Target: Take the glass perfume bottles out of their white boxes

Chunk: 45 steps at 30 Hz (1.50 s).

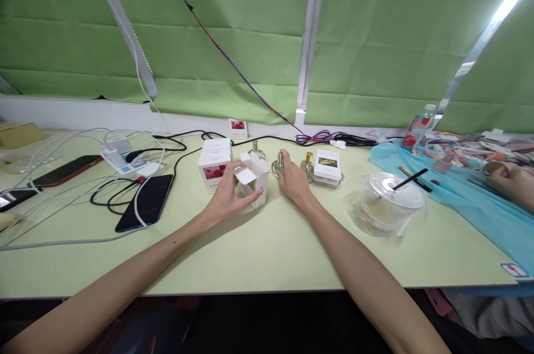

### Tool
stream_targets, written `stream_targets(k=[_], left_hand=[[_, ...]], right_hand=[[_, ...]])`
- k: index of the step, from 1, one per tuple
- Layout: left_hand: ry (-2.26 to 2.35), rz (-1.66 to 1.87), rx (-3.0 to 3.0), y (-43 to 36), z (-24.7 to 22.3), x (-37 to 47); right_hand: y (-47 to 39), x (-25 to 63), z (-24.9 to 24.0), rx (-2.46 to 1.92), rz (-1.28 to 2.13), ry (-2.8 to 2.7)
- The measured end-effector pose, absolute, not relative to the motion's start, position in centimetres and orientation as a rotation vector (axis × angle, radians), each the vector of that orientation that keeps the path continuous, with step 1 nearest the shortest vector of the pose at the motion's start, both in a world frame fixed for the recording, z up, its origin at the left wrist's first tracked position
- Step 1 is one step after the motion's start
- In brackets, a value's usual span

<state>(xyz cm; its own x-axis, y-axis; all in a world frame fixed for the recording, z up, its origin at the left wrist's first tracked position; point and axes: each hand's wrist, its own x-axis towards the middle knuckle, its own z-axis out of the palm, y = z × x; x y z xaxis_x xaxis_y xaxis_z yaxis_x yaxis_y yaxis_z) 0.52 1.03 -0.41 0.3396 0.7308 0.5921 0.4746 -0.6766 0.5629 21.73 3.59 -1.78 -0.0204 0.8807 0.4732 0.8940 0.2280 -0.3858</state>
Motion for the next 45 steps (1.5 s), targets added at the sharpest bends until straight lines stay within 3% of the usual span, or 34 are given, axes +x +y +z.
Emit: stream_targets(k=[11, 30, 45], left_hand=[[1.138, 1.169, 2.355, 1.1, -0.5, 0.4], [1.214, 0.917, 2.535, 0.7, 1.7, -0.4], [1.099, 0.866, 2.486, 0.2, 0.3, 0.2]], right_hand=[[3.6, 21.9, -1.8, -1.606, 0.008, -1.758], [2.1, 21.1, 0.2, -1.061, -0.493, -1.346], [0.6, 18.9, 1.0, -1.030, 0.147, -1.357]])
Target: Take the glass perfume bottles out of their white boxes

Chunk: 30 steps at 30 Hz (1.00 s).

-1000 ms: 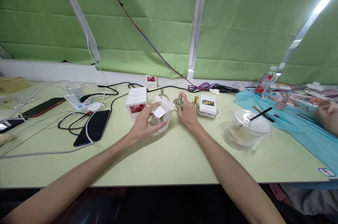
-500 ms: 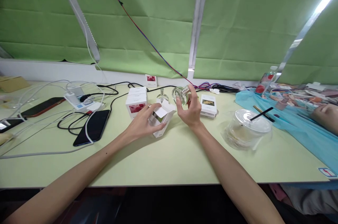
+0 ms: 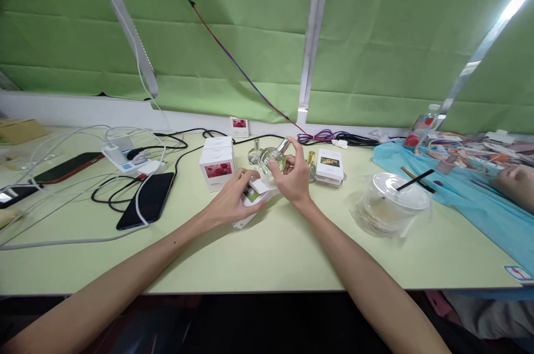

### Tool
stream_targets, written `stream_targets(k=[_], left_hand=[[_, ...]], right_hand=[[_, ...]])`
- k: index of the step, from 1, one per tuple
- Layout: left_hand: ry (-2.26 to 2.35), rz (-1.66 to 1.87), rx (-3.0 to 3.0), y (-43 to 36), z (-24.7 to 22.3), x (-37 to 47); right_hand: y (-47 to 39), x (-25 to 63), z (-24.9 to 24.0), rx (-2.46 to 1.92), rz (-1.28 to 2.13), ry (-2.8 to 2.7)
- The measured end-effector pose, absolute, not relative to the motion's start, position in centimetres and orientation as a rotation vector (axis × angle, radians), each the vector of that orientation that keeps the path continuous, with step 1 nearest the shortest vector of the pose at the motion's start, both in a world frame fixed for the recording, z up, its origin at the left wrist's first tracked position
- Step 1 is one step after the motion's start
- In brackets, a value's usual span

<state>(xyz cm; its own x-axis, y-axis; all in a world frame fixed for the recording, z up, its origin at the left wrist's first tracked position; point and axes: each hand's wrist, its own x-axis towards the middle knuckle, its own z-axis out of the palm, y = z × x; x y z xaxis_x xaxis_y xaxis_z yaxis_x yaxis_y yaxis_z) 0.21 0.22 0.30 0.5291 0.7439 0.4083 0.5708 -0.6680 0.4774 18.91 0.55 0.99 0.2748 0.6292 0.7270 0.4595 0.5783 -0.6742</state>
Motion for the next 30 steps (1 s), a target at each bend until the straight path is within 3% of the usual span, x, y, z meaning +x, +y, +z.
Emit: stream_targets(k=[30], left_hand=[[1.078, 1.110, 2.468, 0.37, -0.14, 0.57]], right_hand=[[0.84, 18.88, 0.54, -1.070, 0.491, -1.417]])
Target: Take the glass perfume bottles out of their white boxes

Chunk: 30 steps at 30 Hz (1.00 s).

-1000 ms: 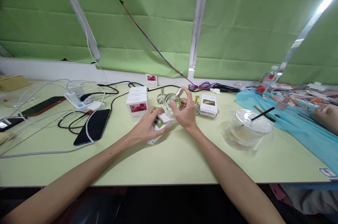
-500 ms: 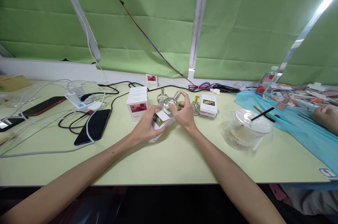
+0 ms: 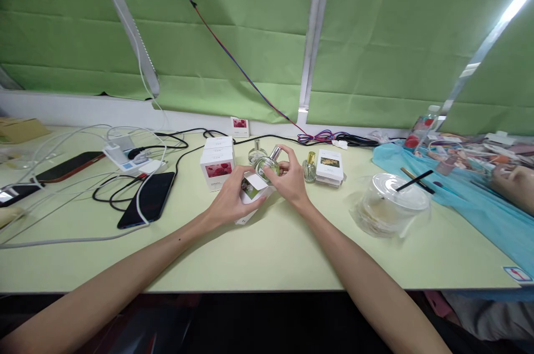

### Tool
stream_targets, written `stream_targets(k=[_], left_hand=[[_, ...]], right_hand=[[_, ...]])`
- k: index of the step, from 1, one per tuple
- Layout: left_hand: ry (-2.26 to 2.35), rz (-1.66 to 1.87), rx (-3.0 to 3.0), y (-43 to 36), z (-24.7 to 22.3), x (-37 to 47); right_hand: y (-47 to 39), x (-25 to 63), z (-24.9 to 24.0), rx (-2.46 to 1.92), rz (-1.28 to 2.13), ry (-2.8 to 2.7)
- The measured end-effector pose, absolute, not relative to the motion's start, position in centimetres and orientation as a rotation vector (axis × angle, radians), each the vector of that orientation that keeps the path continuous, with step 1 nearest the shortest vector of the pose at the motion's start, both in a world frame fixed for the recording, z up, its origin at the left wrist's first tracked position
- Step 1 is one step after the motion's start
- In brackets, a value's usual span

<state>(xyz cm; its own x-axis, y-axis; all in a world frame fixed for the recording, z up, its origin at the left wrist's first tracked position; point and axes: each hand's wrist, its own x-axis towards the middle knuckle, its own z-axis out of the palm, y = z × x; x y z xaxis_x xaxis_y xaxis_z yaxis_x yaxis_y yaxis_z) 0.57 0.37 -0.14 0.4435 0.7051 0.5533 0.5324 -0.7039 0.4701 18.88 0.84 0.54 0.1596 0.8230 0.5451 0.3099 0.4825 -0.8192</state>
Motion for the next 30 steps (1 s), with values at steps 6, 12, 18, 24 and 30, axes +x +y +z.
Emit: stream_targets(k=[6, 12, 18, 24, 30], left_hand=[[1.083, 1.151, 2.445, 0.4, -0.4, 0.7], [1.091, 1.176, 2.411, 0.4, -0.6, 0.7], [1.090, 1.213, 2.415, 0.5, -0.8, 0.8], [1.068, 1.274, 2.421, 0.6, -0.9, 0.8], [1.077, 1.283, 2.419, 0.6, -0.9, 0.9]], right_hand=[[1.2, 19.0, 0.2, -1.075, 0.527, -1.414], [1.4, 19.1, 0.0, -1.079, 0.613, -1.403], [1.6, 19.2, -0.1, -1.101, 0.692, -1.391], [1.8, 19.3, -0.2, -1.106, 0.719, -1.390], [2.0, 19.3, -0.3, -1.088, 0.762, -1.384]])
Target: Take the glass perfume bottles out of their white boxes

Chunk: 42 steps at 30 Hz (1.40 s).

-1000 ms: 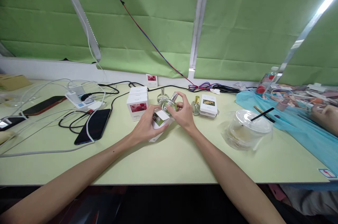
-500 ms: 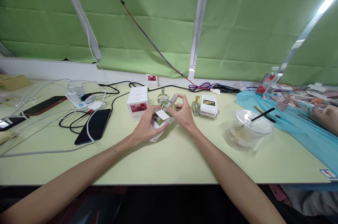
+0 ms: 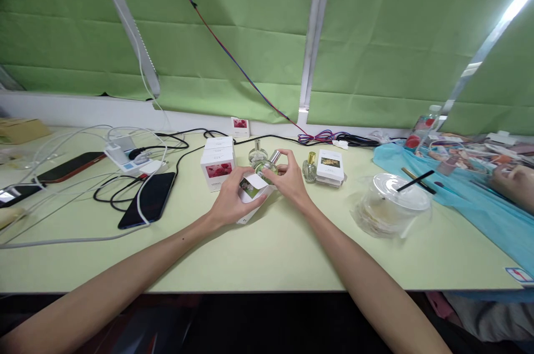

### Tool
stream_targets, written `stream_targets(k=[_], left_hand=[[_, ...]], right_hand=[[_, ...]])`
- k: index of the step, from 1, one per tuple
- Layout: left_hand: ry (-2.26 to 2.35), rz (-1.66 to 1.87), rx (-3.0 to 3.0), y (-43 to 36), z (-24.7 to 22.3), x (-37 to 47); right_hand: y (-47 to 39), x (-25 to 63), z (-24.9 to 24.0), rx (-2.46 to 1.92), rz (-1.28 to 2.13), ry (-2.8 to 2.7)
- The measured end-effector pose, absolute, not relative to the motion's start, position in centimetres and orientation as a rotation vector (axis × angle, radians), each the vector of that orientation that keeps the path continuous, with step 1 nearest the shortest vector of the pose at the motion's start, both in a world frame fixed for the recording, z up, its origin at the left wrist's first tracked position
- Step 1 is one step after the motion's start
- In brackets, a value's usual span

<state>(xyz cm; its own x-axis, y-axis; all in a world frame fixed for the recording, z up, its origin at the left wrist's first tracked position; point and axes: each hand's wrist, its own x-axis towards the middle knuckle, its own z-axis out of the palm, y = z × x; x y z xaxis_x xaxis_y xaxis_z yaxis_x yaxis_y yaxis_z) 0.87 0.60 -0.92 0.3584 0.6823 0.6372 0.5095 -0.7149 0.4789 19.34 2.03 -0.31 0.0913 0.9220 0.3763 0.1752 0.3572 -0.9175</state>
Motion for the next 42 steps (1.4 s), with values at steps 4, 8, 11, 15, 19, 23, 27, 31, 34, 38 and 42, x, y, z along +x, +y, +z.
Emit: stream_targets(k=[4, 8, 11, 15, 19, 23, 27, 31, 34, 38, 42], left_hand=[[1.086, 1.279, 2.413, 0.65, -1.00, 0.85], [1.093, 1.281, 2.416, 0.68, -1.03, 0.85], [1.096, 1.279, 2.417, 0.71, -1.05, 0.87], [1.089, 1.281, 2.420, 0.74, -1.05, 0.87], [1.078, 1.275, 2.428, 0.72, -1.01, 0.85], [1.084, 1.257, 2.429, 0.67, -0.94, 0.85], [1.071, 1.256, 2.432, 0.70, -0.93, 0.85], [1.059, 1.268, 2.438, 0.80, -1.00, 0.86], [1.058, 1.270, 2.438, 0.82, -1.04, 0.86], [1.064, 1.264, 2.438, 0.82, -1.06, 0.86], [1.069, 1.259, 2.439, 0.84, -1.10, 0.85]], right_hand=[[2.03, 19.33, -0.27, -1.094, 0.785, -1.372], [1.98, 19.27, -0.15, -1.098, 0.798, -1.366], [1.94, 19.25, -0.08, -1.096, 0.799, -1.362], [1.96, 19.26, -0.10, -1.095, 0.797, -1.359], [2.06, 19.35, -0.16, -1.105, 0.788, -1.349], [2.23, 19.40, -0.18, -1.128, 0.764, -1.312], [2.31, 19.30, -0.16, -1.091, 0.757, -1.326], [2.30, 19.25, -0.22, -1.054, 0.788, -1.343], [2.35, 19.26, -0.30, -1.056, 0.793, -1.335], [2.39, 19.24, -0.30, -1.066, 0.787, -1.337], [2.37, 19.22, -0.24, -1.085, 0.785, -1.339]])
